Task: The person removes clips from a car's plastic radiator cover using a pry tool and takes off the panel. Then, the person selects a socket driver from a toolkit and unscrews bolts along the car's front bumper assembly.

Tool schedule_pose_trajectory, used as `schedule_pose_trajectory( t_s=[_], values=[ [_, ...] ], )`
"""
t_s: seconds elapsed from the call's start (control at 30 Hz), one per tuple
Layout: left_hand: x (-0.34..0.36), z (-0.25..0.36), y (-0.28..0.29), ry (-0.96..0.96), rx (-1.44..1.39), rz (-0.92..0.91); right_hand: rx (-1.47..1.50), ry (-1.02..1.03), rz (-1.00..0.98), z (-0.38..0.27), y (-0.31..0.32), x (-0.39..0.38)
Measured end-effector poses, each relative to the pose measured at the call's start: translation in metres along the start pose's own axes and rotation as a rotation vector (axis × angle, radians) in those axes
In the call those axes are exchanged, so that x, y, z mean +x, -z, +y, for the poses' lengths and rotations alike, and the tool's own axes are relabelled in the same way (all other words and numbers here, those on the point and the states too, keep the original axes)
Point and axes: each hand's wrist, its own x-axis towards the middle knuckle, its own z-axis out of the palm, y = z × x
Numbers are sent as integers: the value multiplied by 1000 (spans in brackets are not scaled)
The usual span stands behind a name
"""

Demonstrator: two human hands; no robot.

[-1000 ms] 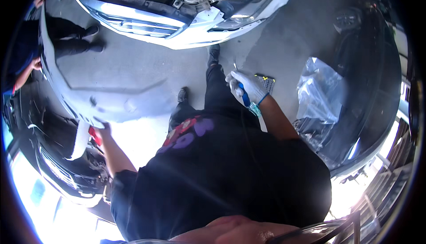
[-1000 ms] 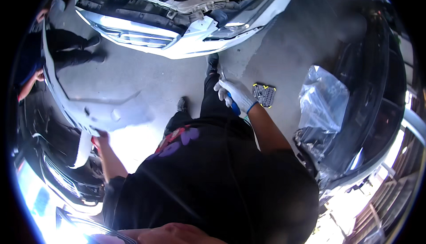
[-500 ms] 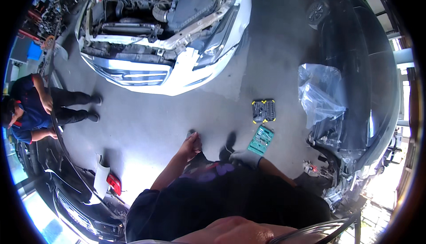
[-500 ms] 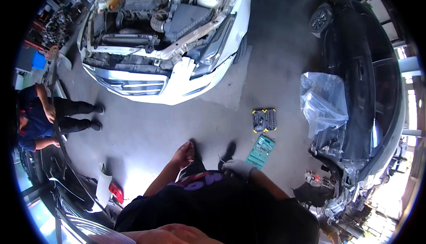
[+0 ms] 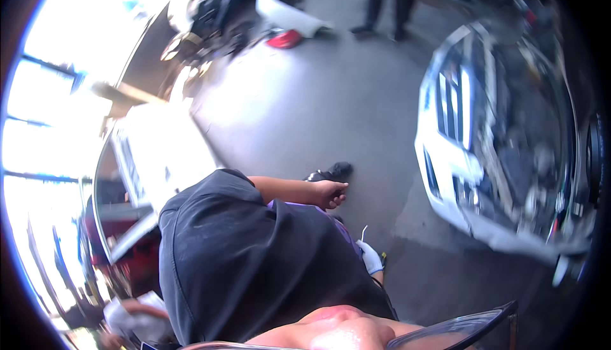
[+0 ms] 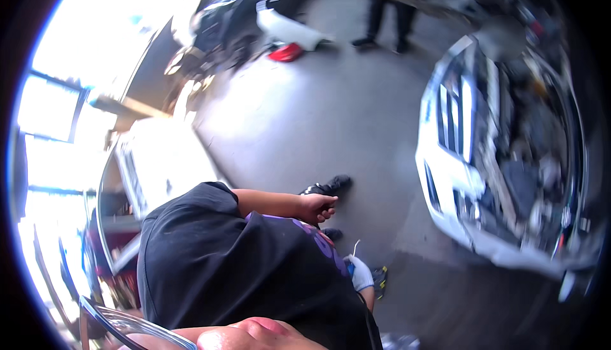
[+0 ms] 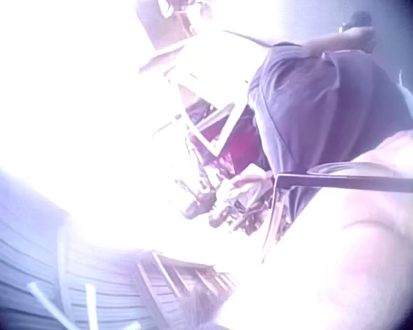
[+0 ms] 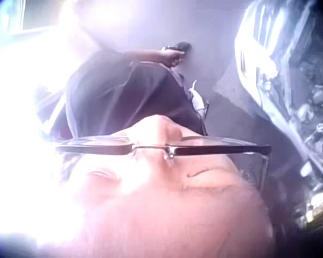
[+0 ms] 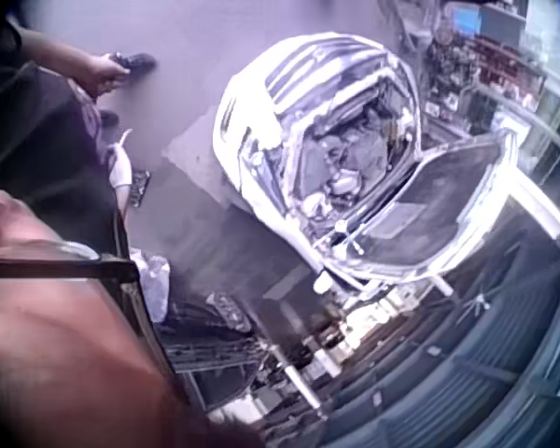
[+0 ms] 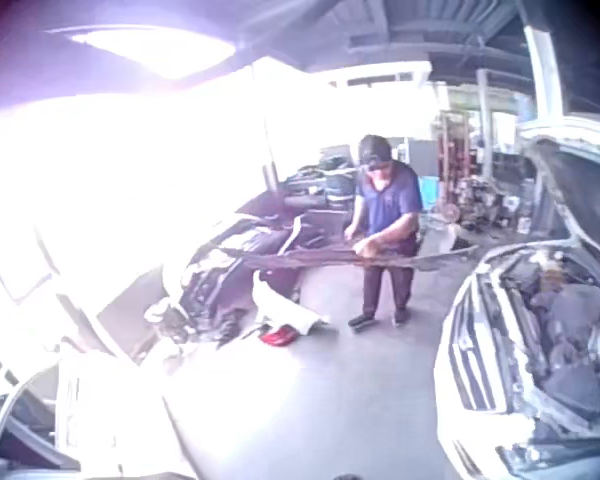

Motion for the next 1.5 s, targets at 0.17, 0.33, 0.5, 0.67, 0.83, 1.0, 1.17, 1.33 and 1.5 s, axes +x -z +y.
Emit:
schedule_pose_trajectory(
  t_s=[0.17,0.33,0.5,0.67,0.83,1.0,1.17,1.33,1.5],
  values=[
    [-48,-53,124,-239,-306,-28,-528,119,-56,-29,-46,1],
    [-93,-44,206,-426,-559,-207,-575,-151,14,-69,-133,34],
    [-153,13,333,-546,-664,-165,-570,-119,38,-112,-243,77],
    [-232,104,468,-700,-712,-126,-589,-50,126,-129,-393,115],
    [-292,233,672,-888,-973,140,-697,62,273,-125,-533,184],
    [-377,356,861,-1070,-1129,122,-811,106,167,-146,-647,278],
    [-464,499,1024,-1252,-1155,217,-1071,132,265,-165,-794,388],
    [-511,638,1265,-1276,-1388,371,-1039,13,415,-175,-1002,431],
    [-527,817,1515,-1338,-1371,435,-1008,52,467,-139,-1121,477]
  ],
)
